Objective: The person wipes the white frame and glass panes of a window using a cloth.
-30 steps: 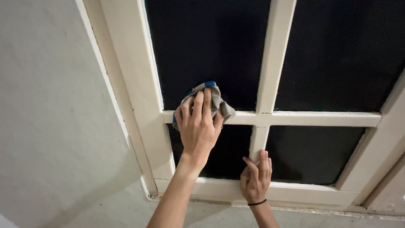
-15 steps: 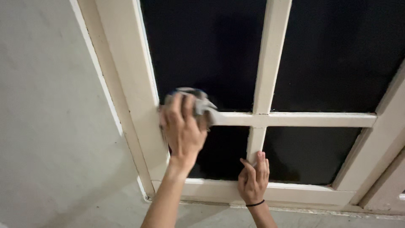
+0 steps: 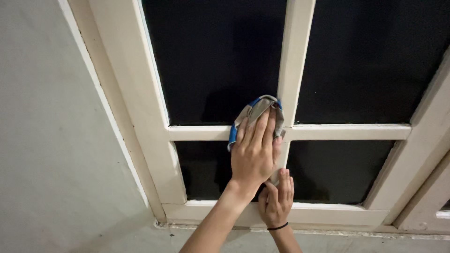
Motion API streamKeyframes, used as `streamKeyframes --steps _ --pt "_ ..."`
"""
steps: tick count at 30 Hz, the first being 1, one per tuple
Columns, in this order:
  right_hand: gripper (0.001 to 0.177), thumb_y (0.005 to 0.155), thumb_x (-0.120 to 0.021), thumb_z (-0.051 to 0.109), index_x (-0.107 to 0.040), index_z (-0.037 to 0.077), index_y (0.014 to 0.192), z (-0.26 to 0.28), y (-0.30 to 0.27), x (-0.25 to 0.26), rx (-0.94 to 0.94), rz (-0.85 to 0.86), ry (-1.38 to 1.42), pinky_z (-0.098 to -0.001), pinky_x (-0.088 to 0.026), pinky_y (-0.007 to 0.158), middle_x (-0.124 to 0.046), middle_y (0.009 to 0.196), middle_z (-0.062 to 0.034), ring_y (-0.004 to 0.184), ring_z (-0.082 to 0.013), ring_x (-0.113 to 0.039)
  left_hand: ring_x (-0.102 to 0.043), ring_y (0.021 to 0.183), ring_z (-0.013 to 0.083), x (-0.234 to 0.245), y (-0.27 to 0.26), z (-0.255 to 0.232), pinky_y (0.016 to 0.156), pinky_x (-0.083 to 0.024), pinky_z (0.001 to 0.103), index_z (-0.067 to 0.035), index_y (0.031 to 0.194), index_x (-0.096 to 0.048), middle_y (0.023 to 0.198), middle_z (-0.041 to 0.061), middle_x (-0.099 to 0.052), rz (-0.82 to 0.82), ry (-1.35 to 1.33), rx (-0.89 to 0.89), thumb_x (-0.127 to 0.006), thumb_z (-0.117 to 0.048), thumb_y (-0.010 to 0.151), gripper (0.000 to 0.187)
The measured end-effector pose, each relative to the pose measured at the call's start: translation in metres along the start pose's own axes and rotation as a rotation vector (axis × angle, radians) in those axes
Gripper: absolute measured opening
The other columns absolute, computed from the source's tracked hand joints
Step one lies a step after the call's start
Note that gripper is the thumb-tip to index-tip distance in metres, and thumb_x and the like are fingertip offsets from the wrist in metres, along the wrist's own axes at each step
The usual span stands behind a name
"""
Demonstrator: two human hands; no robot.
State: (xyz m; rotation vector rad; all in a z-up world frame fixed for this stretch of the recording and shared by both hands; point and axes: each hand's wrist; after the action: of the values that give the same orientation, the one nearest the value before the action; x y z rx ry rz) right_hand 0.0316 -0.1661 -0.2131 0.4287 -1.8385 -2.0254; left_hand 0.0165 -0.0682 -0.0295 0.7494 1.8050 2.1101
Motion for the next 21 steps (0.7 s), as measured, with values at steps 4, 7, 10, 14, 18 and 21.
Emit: streamKeyframes --steps 4,7,10,14,18,21 --pt "0.031 0.090 -0.058 0.003 -0.067 0.008 0.119 0.005 0.000 0.005 0.006 0.015 -0.009 -0.0560 -0.037 0.119 -0.046 0.152 -0.0269 0.144 -0.0424 -0.044 -0.051 0.150 0.0243 0.008 0.015 0.022 0.133 -0.025 0.043 -0.008 0.153 -0.051 0.160 0.008 -0.050 0.027 0.038 -0.179 -0.036 -0.033 0.112 0.050" --pt "0.031 0.089 -0.058 0.003 -0.067 0.008 0.119 0.005 0.005 0.004 0.010 -0.006 0.003 -0.0557 -0.037 0.118 -0.046 0.152 -0.0264 0.143 -0.0419 -0.045 -0.048 0.148 0.0223 0.016 0.046 0.035 0.132 -0.024 0.046 -0.015 0.150 -0.051 0.155 0.004 -0.049 0.162 0.072 -0.117 -0.037 -0.033 0.110 0.046" --pt "0.032 0.088 -0.058 0.003 -0.067 0.009 0.119 0.006 0.004 0.004 0.007 -0.006 0.014 -0.0553 -0.037 0.119 -0.046 0.152 -0.0263 0.143 -0.0422 -0.045 -0.044 0.149 0.0255 0.018 0.085 0.039 0.131 -0.022 0.048 -0.012 0.154 -0.047 0.160 0.008 -0.046 0.007 0.109 -0.089 -0.040 -0.032 0.109 0.049" --pt "0.035 0.087 -0.058 0.003 -0.068 0.008 0.120 0.004 0.005 0.005 0.007 -0.003 0.016 -0.0543 -0.037 0.118 -0.047 0.150 -0.0262 0.142 -0.0421 -0.045 -0.044 0.151 0.0295 0.013 0.095 0.009 0.132 -0.025 0.049 -0.004 0.155 -0.042 0.159 0.015 -0.048 -0.064 0.117 -0.027 -0.043 -0.024 0.106 0.053" --pt "0.035 0.086 -0.058 0.001 -0.068 0.008 0.119 0.003 0.006 0.005 0.019 -0.021 0.018 -0.0539 -0.038 0.118 -0.047 0.150 -0.0255 0.142 -0.0410 -0.046 -0.052 0.141 0.0317 0.025 0.047 0.001 0.128 -0.032 0.046 0.000 0.151 -0.047 0.149 0.016 -0.054 0.016 -0.029 -0.093 -0.051 -0.027 0.103 0.055" --pt "0.034 0.086 -0.059 0.000 -0.069 0.008 0.117 0.001 0.005 0.005 0.028 -0.019 0.012 -0.0541 -0.038 0.118 -0.048 0.150 -0.0255 0.142 -0.0403 -0.046 -0.058 0.131 0.0234 0.036 0.015 0.023 0.122 -0.037 0.044 -0.007 0.147 -0.056 0.144 0.008 -0.061 0.014 0.071 -0.170 -0.055 -0.023 0.101 0.048"
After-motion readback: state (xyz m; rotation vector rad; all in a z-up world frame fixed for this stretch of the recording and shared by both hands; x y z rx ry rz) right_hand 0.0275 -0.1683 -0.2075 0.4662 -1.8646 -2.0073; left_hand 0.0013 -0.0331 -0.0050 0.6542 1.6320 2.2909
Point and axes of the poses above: each hand's wrist, its own y-axis towards the middle knuckle, its own x-axis out of the back of the hand, z = x × y
